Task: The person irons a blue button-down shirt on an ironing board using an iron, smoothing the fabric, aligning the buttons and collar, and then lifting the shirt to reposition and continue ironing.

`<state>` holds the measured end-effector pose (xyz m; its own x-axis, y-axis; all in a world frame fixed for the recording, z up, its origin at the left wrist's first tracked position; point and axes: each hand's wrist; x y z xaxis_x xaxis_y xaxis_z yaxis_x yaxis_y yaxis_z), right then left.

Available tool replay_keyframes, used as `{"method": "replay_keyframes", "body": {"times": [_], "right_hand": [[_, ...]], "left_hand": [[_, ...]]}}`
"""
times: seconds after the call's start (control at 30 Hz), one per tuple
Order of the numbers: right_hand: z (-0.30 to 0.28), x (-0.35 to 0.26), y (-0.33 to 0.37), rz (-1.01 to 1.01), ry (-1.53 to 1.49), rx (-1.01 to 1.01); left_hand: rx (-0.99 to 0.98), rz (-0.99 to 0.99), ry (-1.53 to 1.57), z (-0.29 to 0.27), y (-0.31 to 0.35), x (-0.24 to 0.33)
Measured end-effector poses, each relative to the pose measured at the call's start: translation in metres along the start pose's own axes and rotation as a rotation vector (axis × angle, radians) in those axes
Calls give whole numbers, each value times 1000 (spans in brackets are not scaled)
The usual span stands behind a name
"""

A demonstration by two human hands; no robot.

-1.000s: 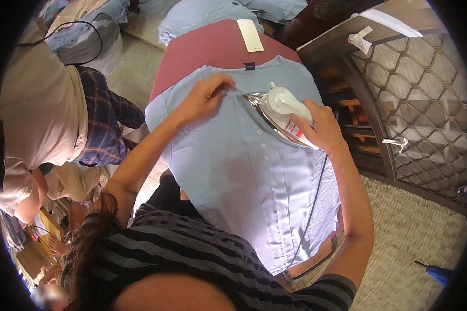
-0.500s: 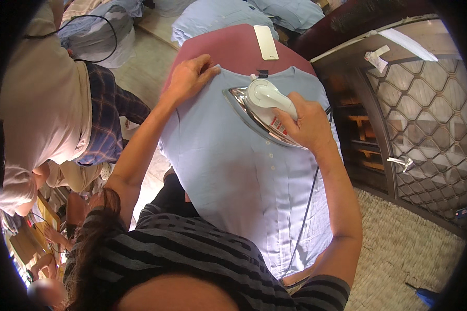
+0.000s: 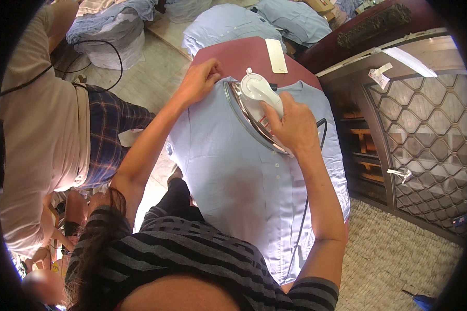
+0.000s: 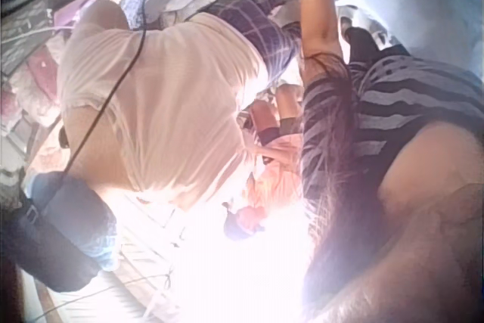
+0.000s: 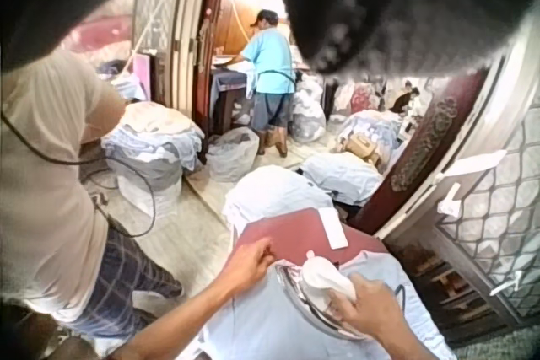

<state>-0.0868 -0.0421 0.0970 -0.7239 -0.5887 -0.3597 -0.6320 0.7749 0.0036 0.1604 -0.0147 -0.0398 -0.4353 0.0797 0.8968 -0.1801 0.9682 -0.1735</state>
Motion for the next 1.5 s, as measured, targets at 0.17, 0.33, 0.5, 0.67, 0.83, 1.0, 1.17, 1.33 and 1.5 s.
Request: {"method": "replay_keyframes", "body": {"times": [0.17, 0.33, 0.5, 0.67, 0.83, 1.0, 1.17, 1.33, 1.5], "right_hand": [[7, -1, -14, 65, -5, -4], [17, -12, -31, 76, 3, 1], [27, -25, -63, 169, -42, -70], [41, -40, -55, 164, -166, -97], [48, -68, -50, 214, -253, -140], [53, -55, -77, 152, -280, -79], [52, -63, -61, 241, -288, -150], [56, -73, -32, 265, -261, -168], [58, -79, -68, 229, -237, -109]], "left_hand": [[-61, -128, -223, -17, 44, 1], [52, -197, -343, -17, 58, -3], [237, -75, -283, -4, 59, -23], [234, -185, -153, -9, 51, -22], [257, -193, -13, -12, 51, -33], [327, -146, 130, -10, 62, -38], [476, -97, 172, 6, 59, -56], [484, -131, 252, 13, 57, -64], [481, -140, 357, 20, 60, -68]]}}
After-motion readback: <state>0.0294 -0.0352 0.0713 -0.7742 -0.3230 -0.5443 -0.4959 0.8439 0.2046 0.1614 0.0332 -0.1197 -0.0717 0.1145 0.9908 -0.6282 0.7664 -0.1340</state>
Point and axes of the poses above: each hand's wrist, its own y-axis away from the middle knuckle, its own z-axis out of the palm, x = y × z, and after that the axes turned 4 degrees about -x, right-handed
